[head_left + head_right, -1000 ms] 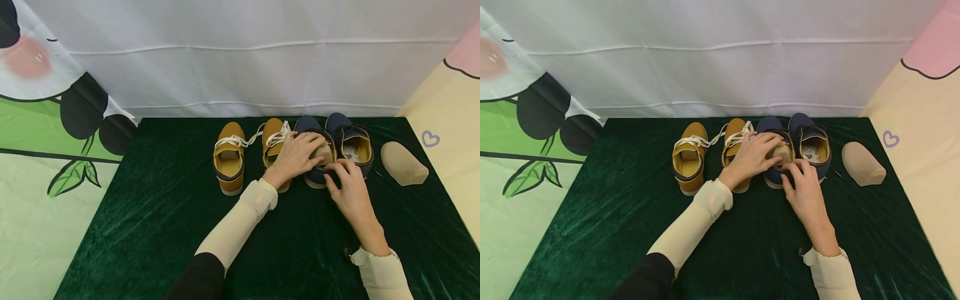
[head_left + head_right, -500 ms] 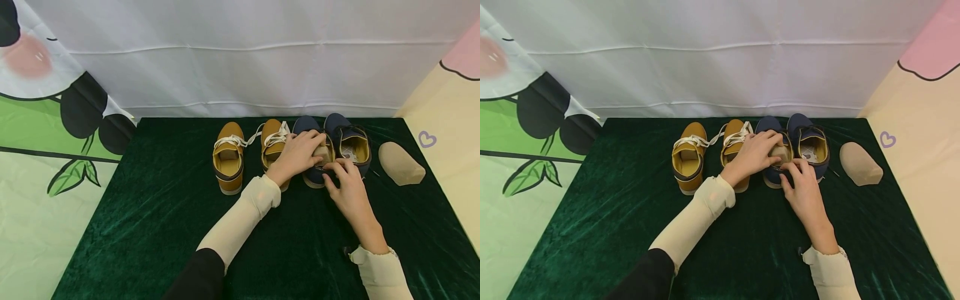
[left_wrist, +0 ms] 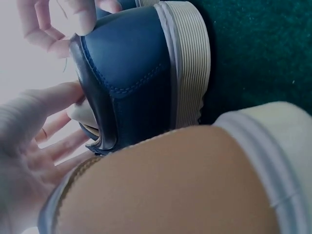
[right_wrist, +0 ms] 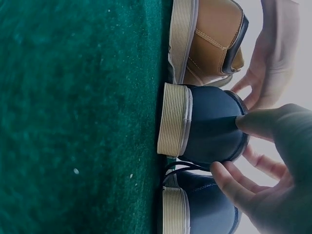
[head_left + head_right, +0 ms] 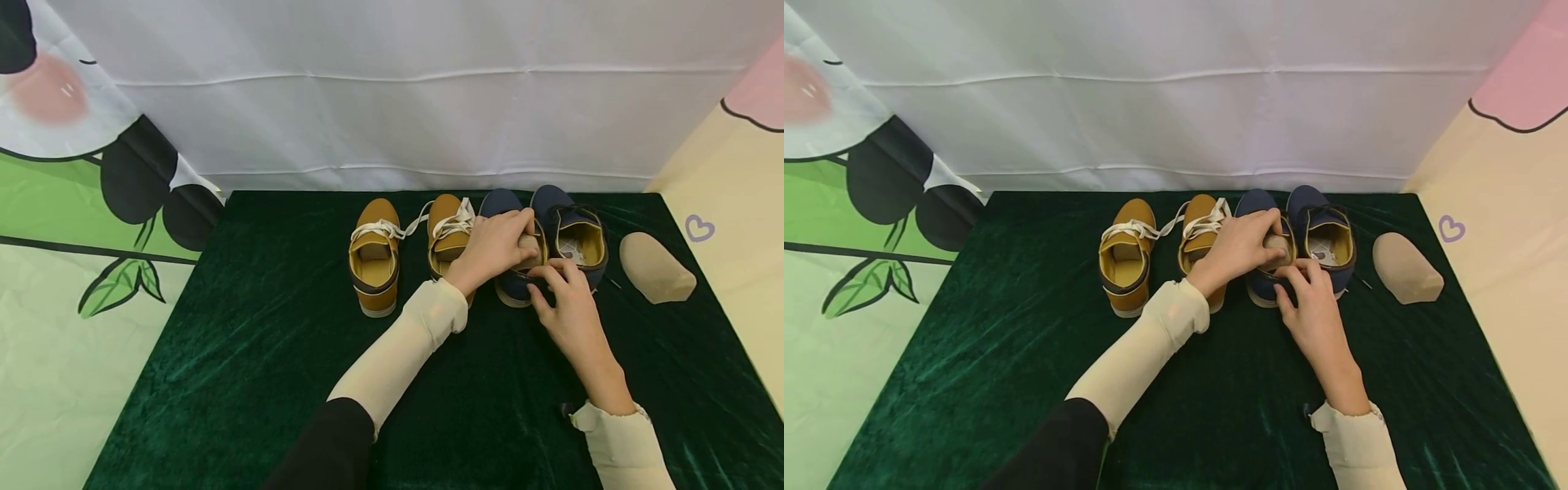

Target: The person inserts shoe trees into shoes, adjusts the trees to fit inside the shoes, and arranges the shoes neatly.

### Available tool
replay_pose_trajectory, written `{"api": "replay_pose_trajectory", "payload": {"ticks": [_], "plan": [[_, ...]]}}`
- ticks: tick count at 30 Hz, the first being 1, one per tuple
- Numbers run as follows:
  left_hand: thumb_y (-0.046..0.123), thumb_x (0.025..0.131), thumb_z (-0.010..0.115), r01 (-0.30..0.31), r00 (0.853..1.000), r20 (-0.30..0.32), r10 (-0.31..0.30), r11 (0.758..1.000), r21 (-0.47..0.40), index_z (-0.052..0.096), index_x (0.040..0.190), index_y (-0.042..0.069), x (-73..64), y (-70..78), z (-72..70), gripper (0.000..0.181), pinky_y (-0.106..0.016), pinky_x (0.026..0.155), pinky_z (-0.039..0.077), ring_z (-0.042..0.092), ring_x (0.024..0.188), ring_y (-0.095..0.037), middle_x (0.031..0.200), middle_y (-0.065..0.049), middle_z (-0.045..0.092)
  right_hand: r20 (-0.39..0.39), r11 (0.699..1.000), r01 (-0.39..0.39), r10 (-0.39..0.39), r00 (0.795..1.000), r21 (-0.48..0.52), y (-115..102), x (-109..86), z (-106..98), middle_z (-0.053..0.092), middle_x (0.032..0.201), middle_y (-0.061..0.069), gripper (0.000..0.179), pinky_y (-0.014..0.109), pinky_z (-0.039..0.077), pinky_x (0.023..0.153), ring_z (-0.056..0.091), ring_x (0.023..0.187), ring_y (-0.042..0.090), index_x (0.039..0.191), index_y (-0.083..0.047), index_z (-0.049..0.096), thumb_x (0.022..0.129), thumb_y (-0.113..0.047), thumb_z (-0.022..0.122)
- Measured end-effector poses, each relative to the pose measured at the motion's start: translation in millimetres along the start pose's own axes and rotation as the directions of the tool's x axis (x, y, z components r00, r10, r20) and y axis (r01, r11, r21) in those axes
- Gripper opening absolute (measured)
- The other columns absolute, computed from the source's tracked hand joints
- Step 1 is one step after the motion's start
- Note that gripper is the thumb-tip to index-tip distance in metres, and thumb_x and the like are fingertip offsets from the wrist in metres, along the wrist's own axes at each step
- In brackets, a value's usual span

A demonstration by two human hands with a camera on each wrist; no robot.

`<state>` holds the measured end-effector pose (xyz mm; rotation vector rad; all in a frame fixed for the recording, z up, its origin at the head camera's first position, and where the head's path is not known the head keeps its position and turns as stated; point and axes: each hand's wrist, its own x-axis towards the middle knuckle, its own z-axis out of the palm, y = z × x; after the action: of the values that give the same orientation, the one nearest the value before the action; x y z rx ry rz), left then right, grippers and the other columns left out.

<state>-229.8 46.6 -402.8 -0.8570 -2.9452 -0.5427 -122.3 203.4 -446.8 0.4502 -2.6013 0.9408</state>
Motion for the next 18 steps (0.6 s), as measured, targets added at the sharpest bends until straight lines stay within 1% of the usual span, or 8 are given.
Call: {"api": "replay_pose_trajectory", "payload": {"ticks": [5, 10, 15, 18], "plan": [[0.043, 0.094, 0.077, -0.001, 1.000, -0.005, 0.001, 0.999, 0.033, 0.054, 0.114, 0.024, 2.3, 0.3, -0.8, 0.035, -0.033, 0.078, 0.035, 0.061, 0.088, -0.009, 0.101, 0.011, 0.066, 0.002, 1.000, -0.007, 0.006, 1.000, 0.007, 1, 0.1, 1, 0.054, 0.125, 0.022, 0.023, 0.054, 0.046, 0.088, 0.052, 0.111, 0.040, 0.114, -0.004, 0.066, 0.093, 0.002, 0.072], [0.037, 0.095, 0.077, 0.006, 1.000, -0.013, -0.006, 0.999, 0.044, 0.054, 0.114, 0.023, 6.7, 0.2, 0.2, 0.032, -0.033, 0.078, 0.033, 0.062, 0.089, -0.011, 0.100, 0.011, 0.065, 0.005, 1.000, -0.003, 0.003, 1.000, 0.007, 1, -0.3, 1, 0.054, 0.125, 0.020, 0.023, 0.051, 0.046, 0.086, 0.052, 0.111, 0.039, 0.114, -0.004, 0.067, 0.093, 0.002, 0.073], [0.037, 0.095, 0.077, 0.009, 1.000, -0.021, -0.008, 0.998, 0.062, 0.054, 0.113, 0.023, 11.4, -2.5, 2.2, 0.032, -0.032, 0.078, 0.033, 0.062, 0.089, -0.011, 0.099, 0.011, 0.064, -0.002, 1.000, 0.005, -0.005, 1.000, 0.004, 2, 0.0, 1, 0.055, 0.124, 0.020, 0.024, 0.048, 0.047, 0.085, 0.052, 0.111, 0.038, 0.114, -0.003, 0.068, 0.092, 0.003, 0.074], [0.034, 0.097, 0.076, 0.005, 1.000, -0.024, -0.004, 0.998, 0.070, 0.053, 0.112, 0.022, 13.1, -3.8, 3.1, 0.029, -0.032, 0.079, 0.033, 0.061, 0.088, -0.011, 0.100, 0.011, 0.063, -0.009, 1.000, 0.010, -0.010, 1.000, 0.003, 3, 0.3, 1, 0.055, 0.123, 0.021, 0.023, 0.048, 0.047, 0.085, 0.053, 0.110, 0.038, 0.113, -0.003, 0.068, 0.092, 0.003, 0.074]]}}
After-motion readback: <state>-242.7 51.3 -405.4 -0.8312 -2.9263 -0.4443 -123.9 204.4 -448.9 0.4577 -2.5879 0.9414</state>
